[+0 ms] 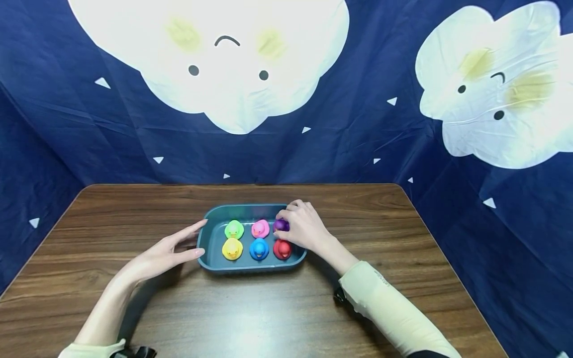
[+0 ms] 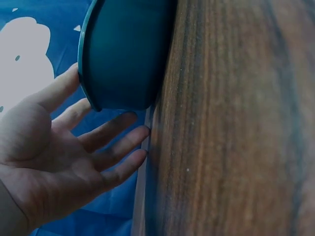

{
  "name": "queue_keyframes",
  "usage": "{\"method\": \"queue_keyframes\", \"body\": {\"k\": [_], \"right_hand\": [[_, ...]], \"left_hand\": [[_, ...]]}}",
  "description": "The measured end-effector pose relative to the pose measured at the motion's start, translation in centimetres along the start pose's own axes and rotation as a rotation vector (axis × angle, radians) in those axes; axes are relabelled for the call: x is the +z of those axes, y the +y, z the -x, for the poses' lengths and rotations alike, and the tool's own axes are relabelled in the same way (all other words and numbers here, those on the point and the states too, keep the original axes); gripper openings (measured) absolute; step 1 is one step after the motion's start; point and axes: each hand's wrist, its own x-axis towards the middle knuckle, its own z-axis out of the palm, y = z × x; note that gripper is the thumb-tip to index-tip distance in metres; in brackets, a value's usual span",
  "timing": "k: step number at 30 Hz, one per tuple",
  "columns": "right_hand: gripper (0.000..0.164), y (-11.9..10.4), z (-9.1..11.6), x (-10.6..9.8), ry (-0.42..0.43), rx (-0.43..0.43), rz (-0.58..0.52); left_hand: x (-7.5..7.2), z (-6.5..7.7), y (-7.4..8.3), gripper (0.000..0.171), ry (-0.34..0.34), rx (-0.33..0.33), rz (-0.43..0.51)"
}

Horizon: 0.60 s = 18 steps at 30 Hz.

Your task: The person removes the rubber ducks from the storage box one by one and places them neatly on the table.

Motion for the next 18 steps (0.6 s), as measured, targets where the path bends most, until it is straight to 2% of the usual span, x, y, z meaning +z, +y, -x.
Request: {"method": "queue_keyframes", "body": {"k": [18], "right_hand": [[0.029, 0.0, -0.21, 0.5, 0.028, -0.017, 0.022]], "left_hand": [[0.07, 0.22, 0.06, 0.077, -0.005, -0.021, 0.029]]}}
